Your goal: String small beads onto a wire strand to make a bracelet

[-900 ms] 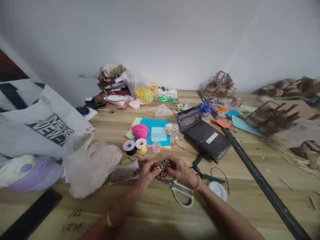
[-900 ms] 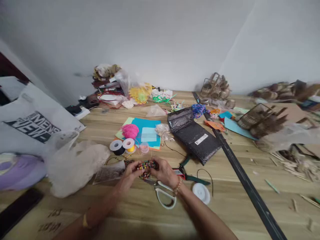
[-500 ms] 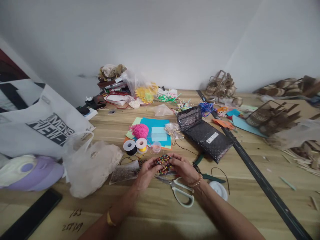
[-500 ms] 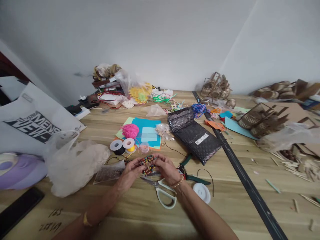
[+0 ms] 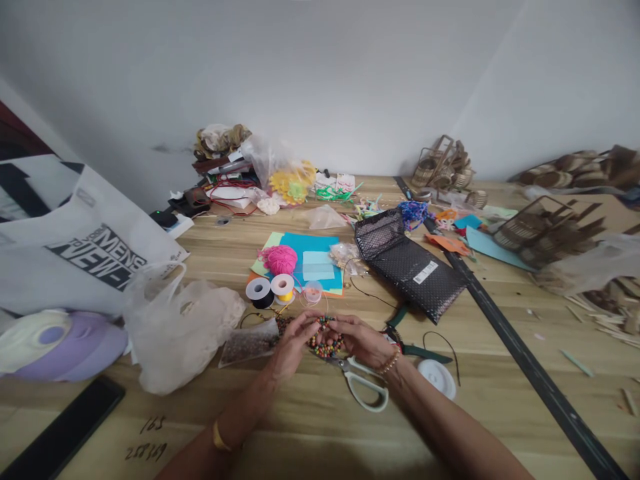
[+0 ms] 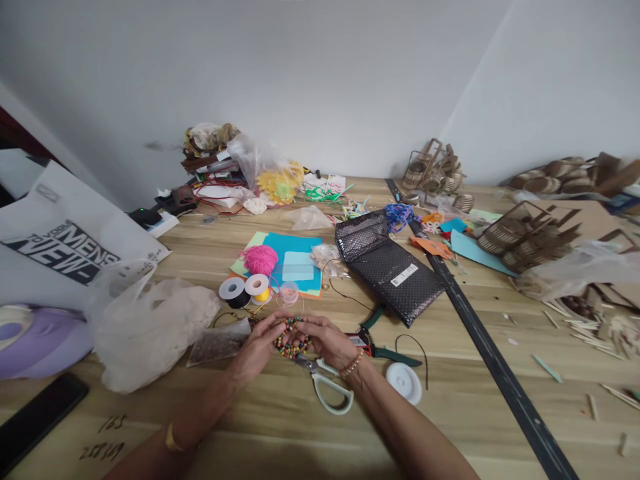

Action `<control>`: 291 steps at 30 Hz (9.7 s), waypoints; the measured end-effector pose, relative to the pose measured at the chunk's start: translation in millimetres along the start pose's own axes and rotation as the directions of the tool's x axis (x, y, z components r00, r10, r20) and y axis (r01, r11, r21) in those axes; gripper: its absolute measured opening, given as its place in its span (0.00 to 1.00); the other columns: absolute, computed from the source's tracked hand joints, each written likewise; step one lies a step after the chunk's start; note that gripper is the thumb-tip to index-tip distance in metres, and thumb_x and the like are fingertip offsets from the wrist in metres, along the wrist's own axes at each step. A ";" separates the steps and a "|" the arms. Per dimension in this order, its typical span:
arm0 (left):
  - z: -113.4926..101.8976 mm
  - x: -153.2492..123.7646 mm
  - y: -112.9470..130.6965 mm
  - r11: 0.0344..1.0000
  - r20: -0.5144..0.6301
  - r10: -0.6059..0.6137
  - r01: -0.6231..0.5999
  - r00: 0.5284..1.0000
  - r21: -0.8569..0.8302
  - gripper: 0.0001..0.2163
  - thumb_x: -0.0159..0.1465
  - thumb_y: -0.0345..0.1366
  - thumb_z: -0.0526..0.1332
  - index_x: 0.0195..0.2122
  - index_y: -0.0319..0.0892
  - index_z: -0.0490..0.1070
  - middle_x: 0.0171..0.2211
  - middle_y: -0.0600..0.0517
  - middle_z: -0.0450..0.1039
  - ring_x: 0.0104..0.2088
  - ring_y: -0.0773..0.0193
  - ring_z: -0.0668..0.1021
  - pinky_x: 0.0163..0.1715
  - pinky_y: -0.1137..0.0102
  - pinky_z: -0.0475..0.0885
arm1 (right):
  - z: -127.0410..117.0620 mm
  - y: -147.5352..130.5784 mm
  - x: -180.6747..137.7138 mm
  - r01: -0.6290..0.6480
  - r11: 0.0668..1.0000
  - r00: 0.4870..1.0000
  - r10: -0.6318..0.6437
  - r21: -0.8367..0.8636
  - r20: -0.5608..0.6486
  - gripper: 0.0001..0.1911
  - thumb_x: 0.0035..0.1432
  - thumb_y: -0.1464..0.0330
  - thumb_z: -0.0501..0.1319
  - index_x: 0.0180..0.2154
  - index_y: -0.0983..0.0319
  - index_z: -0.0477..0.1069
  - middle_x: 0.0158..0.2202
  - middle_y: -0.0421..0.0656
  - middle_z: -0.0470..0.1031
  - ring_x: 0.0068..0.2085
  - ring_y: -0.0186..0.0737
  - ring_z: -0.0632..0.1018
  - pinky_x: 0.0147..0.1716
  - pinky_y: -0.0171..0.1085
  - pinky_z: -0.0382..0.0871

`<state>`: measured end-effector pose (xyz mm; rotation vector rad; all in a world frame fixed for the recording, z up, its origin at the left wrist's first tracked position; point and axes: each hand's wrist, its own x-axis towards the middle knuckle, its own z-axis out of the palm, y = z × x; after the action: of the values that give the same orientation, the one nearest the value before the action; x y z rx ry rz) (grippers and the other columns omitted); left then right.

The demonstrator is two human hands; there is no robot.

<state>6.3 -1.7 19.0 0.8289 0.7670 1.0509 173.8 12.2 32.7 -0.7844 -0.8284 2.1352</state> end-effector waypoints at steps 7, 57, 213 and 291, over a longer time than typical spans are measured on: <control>-5.1 2.7 0.5 0.994 0.085 -0.009 0.000 0.996 0.109 0.28 0.50 0.33 0.72 0.51 0.42 0.66 0.37 0.47 0.78 0.38 0.58 0.79 0.42 0.65 0.70 | -0.7 -1.4 0.9 0.008 0.997 0.998 -0.003 0.080 -0.067 0.20 0.47 0.55 0.70 0.27 0.67 0.75 0.24 0.40 0.75 0.27 0.32 0.73 0.31 0.34 0.66; -11.2 5.4 -0.3 0.992 -0.130 -0.113 0.119 0.985 0.043 0.19 0.51 0.45 0.70 0.40 0.38 0.76 0.36 0.45 0.80 0.36 0.57 0.79 0.33 0.69 0.72 | -14.4 2.0 8.1 0.162 0.924 0.976 -0.201 -0.347 -0.079 0.16 0.52 0.57 0.65 0.28 0.64 0.73 0.25 0.40 0.73 0.26 0.32 0.70 0.30 0.33 0.63; 20.3 -54.7 3.1 0.130 0.424 0.463 -0.533 0.779 0.836 0.09 0.65 0.27 0.54 0.42 0.41 0.71 0.40 0.46 0.73 0.43 0.61 0.76 0.45 0.65 0.72 | 3.3 -15.1 -10.4 0.163 0.492 0.979 -0.189 -0.855 0.078 0.06 0.56 0.68 0.58 0.29 0.65 0.68 0.20 0.35 0.64 0.22 0.28 0.61 0.20 0.28 0.53; 6.5 36.6 6.5 -0.037 0.343 0.157 -0.342 0.926 0.939 0.15 0.68 0.33 0.50 0.28 0.38 0.73 0.26 0.48 0.75 0.29 0.62 0.76 0.32 0.70 0.67 | -15.3 -30.8 -5.5 0.101 0.513 0.974 -0.226 -0.852 -0.020 0.23 0.57 0.51 0.56 0.22 0.63 0.62 0.18 0.34 0.60 0.20 0.28 0.58 0.19 0.30 0.50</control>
<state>20.4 33.1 22.7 2.4209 1.2925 0.5423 200.0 29.5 47.8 -1.2382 -1.8540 1.3783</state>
